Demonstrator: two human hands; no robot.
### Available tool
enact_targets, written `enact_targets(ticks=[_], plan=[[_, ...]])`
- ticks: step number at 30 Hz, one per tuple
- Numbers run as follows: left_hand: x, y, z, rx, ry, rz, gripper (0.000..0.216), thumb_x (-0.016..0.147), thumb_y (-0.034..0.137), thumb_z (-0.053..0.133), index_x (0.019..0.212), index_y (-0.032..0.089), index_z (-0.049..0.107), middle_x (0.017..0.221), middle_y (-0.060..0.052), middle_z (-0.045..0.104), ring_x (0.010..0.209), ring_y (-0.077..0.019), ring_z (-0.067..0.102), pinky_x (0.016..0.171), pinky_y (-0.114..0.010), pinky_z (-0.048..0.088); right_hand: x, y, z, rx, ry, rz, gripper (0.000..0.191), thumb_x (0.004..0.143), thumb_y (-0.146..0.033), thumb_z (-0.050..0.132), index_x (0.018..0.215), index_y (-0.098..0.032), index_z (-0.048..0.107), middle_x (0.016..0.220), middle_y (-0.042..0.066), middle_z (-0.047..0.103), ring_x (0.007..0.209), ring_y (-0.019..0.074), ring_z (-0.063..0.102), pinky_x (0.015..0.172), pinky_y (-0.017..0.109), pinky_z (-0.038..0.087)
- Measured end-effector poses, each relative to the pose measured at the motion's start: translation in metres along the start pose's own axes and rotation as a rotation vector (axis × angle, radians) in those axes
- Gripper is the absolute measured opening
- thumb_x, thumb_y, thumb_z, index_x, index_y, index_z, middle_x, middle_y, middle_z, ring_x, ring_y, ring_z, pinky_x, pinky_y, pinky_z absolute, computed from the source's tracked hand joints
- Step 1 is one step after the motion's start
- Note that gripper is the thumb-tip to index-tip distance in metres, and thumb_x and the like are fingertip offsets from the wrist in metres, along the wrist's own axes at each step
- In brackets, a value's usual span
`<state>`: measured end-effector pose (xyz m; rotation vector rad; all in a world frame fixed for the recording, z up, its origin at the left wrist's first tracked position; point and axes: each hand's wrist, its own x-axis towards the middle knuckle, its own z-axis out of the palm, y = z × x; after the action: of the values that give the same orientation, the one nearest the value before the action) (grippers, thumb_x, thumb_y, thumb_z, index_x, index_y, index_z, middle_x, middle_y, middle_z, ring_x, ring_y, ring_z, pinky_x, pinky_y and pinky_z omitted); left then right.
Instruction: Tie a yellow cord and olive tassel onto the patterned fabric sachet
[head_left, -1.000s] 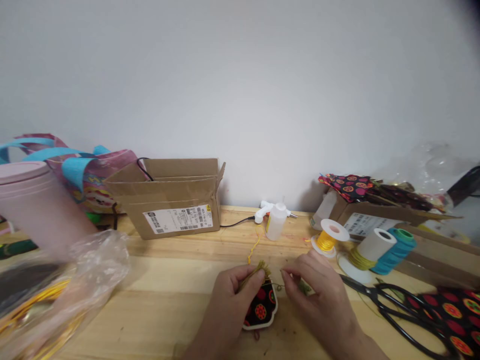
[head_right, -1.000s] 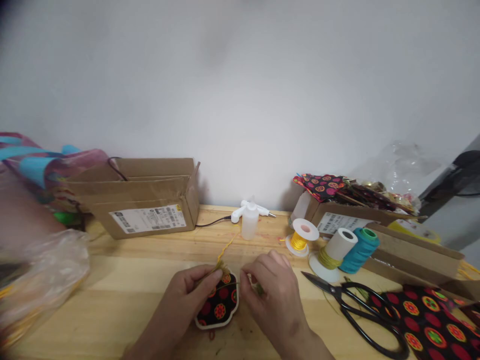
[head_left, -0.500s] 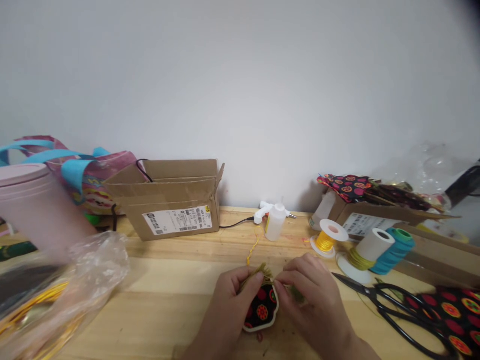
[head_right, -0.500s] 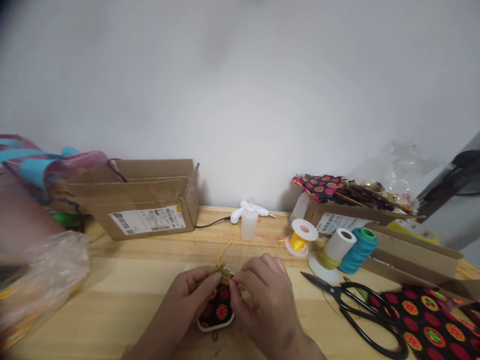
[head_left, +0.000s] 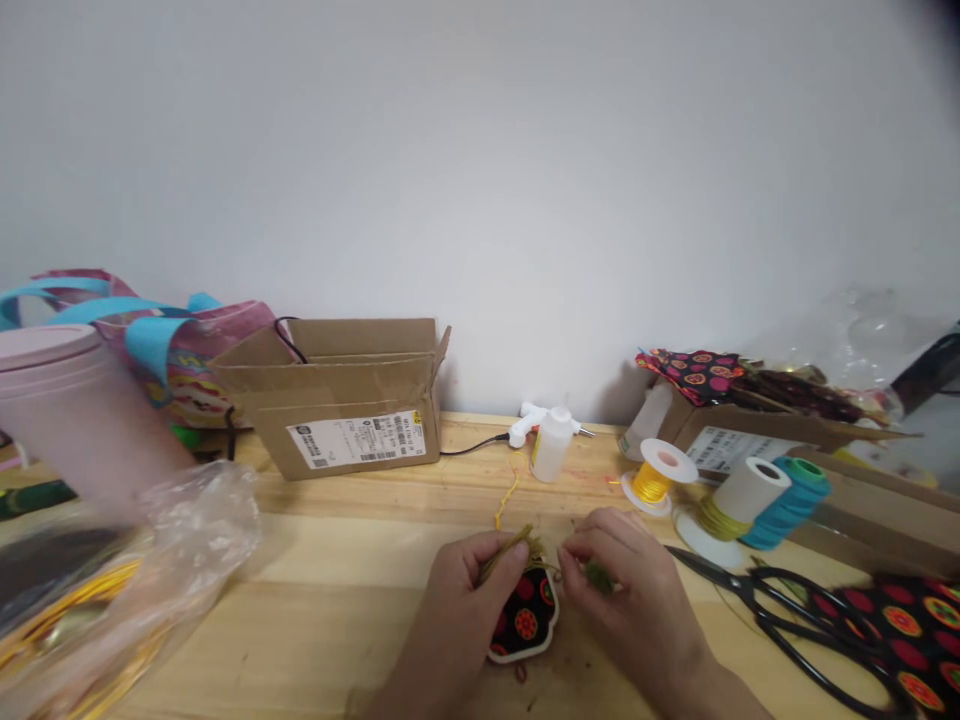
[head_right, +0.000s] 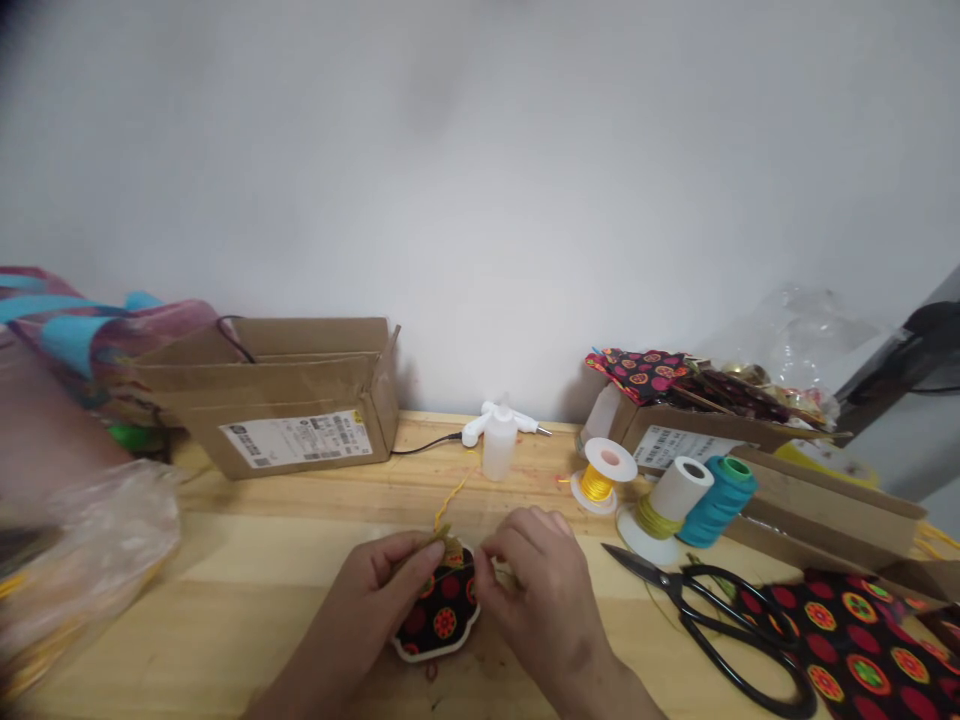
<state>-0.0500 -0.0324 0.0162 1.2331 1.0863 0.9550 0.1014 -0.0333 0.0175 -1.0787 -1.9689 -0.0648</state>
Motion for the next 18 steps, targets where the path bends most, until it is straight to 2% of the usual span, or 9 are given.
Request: enact_targets(ticks=[2,7,14,18], plan=[[0.0002,-0.0005,-0.0002,0.005,-0.003,-0.020,0.027,0.075,0.036,0.049,0.062,0.013,0.058,0.051,0.005,0.046,0.047,-0.0082,0.038,0.044,-0.019,0.031,-0.0003,0.0009,-0.0001,0.028,0.005,0.007,0.016,0.074,-0.012,0.050,0.059,-0.016,0.054,0.056,0.002,0.052,0.055,0.0127,0.046,0.053,0.025,0.032],[0.0025,0.0000,-0.0002,0.023,-0.004,0.025,0.026,0.075,0.033,0.050,0.060,0.013,0.057,0.054,0.004,0.048,0.053,-0.0090,0.040,0.050,-0.019,0.034,-0.0011,-0.0019,0.0017,0.047,-0.022,-0.075,0.015,0.073,-0.010,0.051,0.060,-0.016,0.057,0.053,0.000,0.052,0.051,0.0108,0.045,0.052,0.024,0.032],[0.0013,0.0000,-0.0006,0.033,-0.003,0.014,0.026,0.075,0.035,0.049,0.064,0.014,0.060,0.054,0.003,0.050,0.055,-0.0108,0.043,0.052,-0.021,0.036,-0.0015,0.0010,0.0025,-0.007,-0.037,-0.027,0.018,0.074,-0.011,0.050,0.058,-0.015,0.056,0.050,-0.001,0.049,0.049,0.0100,0.043,0.050,0.023,0.029],[0.0016,-0.0024,-0.0020,0.037,-0.010,0.031,0.026,0.075,0.035,0.049,0.065,0.014,0.060,0.057,0.002,0.052,0.057,-0.0116,0.045,0.055,-0.022,0.037,-0.0005,-0.0027,0.0019,-0.018,-0.014,-0.081,0.020,0.074,-0.011,0.049,0.056,-0.016,0.056,0.047,-0.002,0.046,0.047,0.0093,0.040,0.050,0.023,0.029]])
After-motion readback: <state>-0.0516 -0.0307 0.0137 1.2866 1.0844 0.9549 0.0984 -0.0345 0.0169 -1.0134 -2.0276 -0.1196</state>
